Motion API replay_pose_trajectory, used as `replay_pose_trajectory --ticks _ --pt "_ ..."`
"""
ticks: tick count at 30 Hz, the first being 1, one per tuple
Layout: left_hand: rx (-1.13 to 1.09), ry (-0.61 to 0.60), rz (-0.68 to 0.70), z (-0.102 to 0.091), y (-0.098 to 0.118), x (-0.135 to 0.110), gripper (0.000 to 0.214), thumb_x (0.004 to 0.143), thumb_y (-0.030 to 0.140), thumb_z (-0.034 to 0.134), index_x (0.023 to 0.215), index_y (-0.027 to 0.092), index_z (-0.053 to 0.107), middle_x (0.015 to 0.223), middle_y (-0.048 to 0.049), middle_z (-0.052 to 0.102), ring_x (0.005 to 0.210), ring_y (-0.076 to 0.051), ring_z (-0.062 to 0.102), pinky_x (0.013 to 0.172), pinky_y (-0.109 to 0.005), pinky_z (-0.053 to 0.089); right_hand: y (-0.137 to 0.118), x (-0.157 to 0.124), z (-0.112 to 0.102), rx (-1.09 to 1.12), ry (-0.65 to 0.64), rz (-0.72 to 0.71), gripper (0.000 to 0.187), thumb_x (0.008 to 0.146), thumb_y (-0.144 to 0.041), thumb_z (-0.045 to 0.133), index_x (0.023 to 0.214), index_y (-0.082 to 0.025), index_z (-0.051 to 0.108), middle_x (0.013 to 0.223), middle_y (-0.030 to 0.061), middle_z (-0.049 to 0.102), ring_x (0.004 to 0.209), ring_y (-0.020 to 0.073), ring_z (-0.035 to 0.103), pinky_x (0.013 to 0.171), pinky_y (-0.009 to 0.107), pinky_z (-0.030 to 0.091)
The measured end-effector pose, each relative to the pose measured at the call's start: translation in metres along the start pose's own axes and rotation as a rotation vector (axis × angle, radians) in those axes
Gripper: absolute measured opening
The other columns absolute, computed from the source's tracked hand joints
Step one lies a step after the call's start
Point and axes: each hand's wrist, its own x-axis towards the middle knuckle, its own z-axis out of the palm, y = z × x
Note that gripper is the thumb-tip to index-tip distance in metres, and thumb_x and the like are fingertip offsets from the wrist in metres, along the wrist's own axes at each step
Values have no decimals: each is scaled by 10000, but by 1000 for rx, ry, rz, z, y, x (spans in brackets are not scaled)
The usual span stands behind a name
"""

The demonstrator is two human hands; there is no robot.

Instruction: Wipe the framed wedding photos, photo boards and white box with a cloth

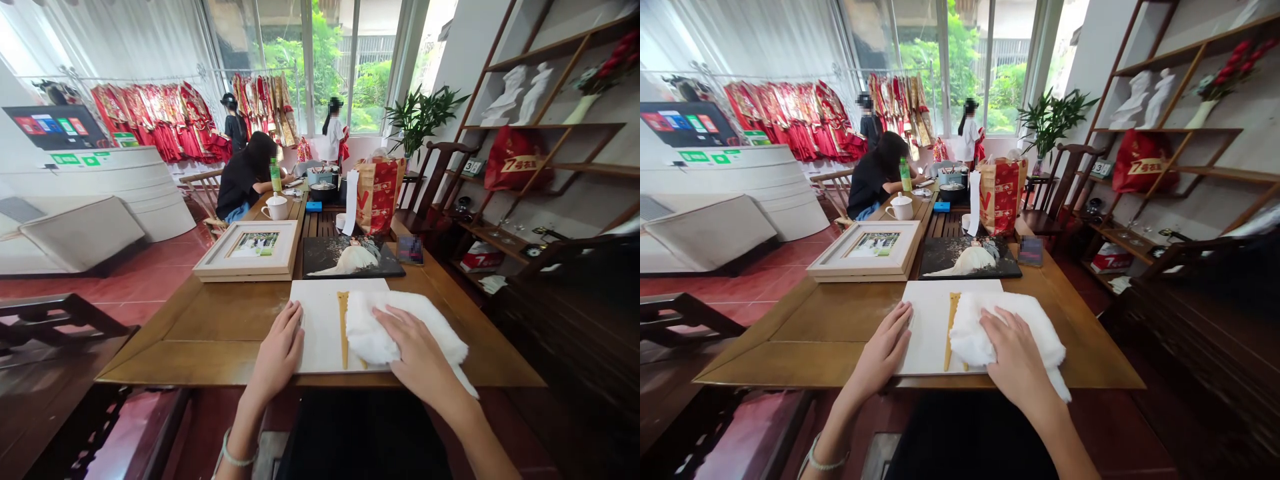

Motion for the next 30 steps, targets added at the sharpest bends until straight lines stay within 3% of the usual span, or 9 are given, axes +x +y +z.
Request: replay_pose_trajectory --ticks 3,5,12,17,21,25,30 --pt "-1 6 8 0 0 0 461 948 298 333 1366 136 439 1469 -108 401 1398 -230 292 1141 -432 287 2 -11 -7 21 -24 -12 798 538 19 395 1303 -168 518 1348 80 532 1293 240 401 1079 428 326" --pt "-6 19 20 0 0 -1 456 948 299 342 1366 147 441 1465 -105 408 1396 -233 299 1138 -438 292 10 -2 -7 42 -14 20 781 552 5 405 1310 -148 513 1342 105 529 1259 248 437 1055 423 351" --pt "-29 52 36 2 -2 -2 436 936 290 372 1349 185 465 1451 -96 431 1379 -240 334 1124 -447 319 24 70 -9 41 -70 118 607 708 -99 436 1309 -126 518 1246 154 582 1157 299 519 971 424 381" --pt "-36 61 48 2 -3 -1 433 939 293 379 1357 207 457 1450 -83 434 1377 -236 338 1123 -444 322 -4 104 -14 41 -158 10 594 719 -116 447 1304 -179 530 1201 130 622 1119 312 544 914 402 397" --pt "-42 60 44 2 -1 -1 423 934 286 389 1340 201 473 1441 -89 443 1374 -240 342 1124 -449 317 -42 116 -8 31 -202 -109 474 722 -125 469 1168 -198 613 1092 103 669 1066 296 559 872 382 412" --pt "-88 58 10 0 1 -1 409 941 269 350 1312 177 497 1447 -109 428 1372 -232 346 1127 -440 311 -76 93 3 -2 -191 -178 427 707 -90 496 1115 -154 607 1118 124 655 1151 319 478 945 446 359" --pt "-167 83 16 1 -3 0 408 936 231 325 1300 185 502 1435 -106 448 1349 -216 387 1121 -436 326 -85 19 4 13 -224 -245 525 643 -60 517 1153 -174 563 1388 103 487 1316 327 304 1091 527 181"
